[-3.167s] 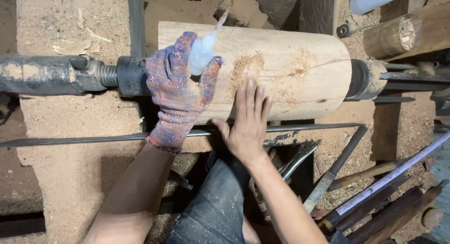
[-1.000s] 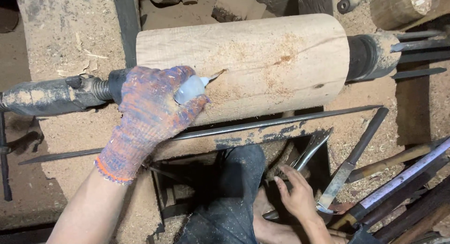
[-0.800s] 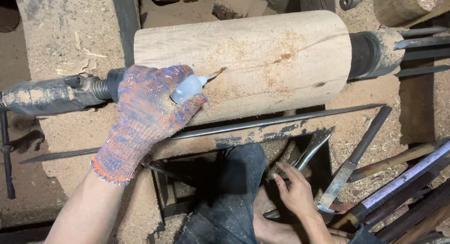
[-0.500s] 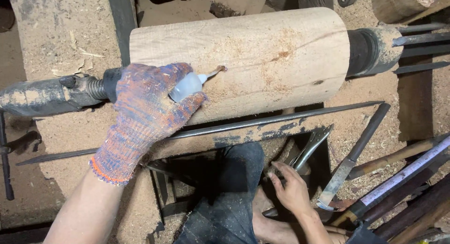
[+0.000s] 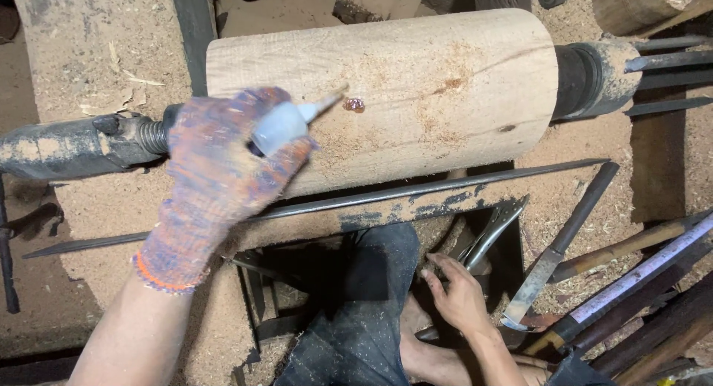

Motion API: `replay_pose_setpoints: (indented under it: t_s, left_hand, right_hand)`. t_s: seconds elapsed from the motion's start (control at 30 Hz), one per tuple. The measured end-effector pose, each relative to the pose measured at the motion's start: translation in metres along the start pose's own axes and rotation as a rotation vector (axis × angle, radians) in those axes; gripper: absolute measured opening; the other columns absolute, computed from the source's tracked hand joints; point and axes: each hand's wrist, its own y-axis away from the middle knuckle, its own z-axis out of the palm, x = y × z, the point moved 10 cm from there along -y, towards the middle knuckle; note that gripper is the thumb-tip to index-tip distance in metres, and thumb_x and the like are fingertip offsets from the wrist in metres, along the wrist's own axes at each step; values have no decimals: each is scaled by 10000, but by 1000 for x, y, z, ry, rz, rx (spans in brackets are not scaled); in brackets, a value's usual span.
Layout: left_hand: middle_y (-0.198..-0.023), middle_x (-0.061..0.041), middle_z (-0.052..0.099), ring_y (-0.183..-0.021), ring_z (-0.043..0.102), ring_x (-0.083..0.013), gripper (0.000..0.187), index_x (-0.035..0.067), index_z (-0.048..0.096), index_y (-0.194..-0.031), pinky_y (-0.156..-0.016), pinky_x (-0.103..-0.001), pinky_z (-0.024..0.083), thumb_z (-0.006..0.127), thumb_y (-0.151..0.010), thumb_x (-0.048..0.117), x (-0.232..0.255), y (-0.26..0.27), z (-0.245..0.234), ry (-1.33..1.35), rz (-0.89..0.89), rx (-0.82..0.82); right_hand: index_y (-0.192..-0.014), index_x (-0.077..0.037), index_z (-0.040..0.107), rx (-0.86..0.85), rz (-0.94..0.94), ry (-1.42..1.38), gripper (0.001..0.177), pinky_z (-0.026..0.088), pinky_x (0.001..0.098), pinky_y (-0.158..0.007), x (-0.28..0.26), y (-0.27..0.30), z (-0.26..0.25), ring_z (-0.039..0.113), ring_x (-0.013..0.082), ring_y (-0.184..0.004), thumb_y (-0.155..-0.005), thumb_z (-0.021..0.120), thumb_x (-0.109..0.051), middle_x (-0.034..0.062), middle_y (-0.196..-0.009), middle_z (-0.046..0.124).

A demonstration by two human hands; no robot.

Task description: Applying filler liquid to a wooden cylinder on a lathe and smoothing it by hand

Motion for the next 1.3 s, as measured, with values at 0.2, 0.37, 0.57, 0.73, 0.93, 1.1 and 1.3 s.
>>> replay_pose_setpoints:
  t_s: [0.2,0.37,0.57,0.73,0.93,1.1,1.3]
  left_hand:
    - [-1079,-5,670,-829,641,-164,422,130,709,-1280,-706,-294,484,730,-904,321,-64,11,1,359,-553,143]
    - [-1085,-67,613,-908,654,-198,317,117,626,-1171,-724,-322,544,733,-875,152,-62,11,1,524,-430,505]
    - [-902,-15,661,-758,632,-262,399,155,602,-1081,-760,-404,496,833,-819,348,-65,21,7,168,-485,604]
    - [-1050,-73,649,-954,622,-309,767,100,648,-1081,-905,-397,524,940,-694,693,-107,39,67,-186,-489,605]
    - [-1183,-216,641,-1137,588,-412,726,62,569,-1245,-991,-509,536,825,-849,614,-83,37,44,2,-565,587]
    - [-1085,-197,667,-1024,595,-398,676,11,570,-1212,-915,-504,534,783,-890,566,-67,27,30,28,-458,629]
    - [-1164,-64,685,-986,676,-343,512,80,562,-1226,-954,-462,458,740,-957,478,-58,20,21,72,-331,601]
  right_hand:
    - [-1351,-126,638,21,0,-57,542,552,498,-1036,-8,-5,-10,646,324,-1260,-946,582,-481,127,-1382,659]
    - [-1249,-65,714,271,-187,-75,390,521,370,-1065,-43,1,-31,686,267,-1209,-947,678,-309,115,-1257,736]
    - [-1328,-22,651,436,-350,-17,451,611,418,-868,-113,-9,-25,704,284,-985,-979,684,-305,153,-1105,727]
    - [-1362,-44,608,222,-254,71,636,574,493,-959,-176,-50,47,685,374,-1127,-875,780,-416,194,-1161,711]
    - [-1398,82,491,141,-101,-128,899,525,571,-1001,-207,-77,91,642,475,-1173,-871,676,-622,304,-1320,632]
    - [-1013,-89,568,257,158,-209,584,470,580,-708,-200,-86,109,660,528,-823,-821,717,-620,211,-755,713]
    - [-791,-60,538,379,-213,-291,287,375,486,-605,-214,-82,84,488,367,-571,-951,621,-284,166,-635,528]
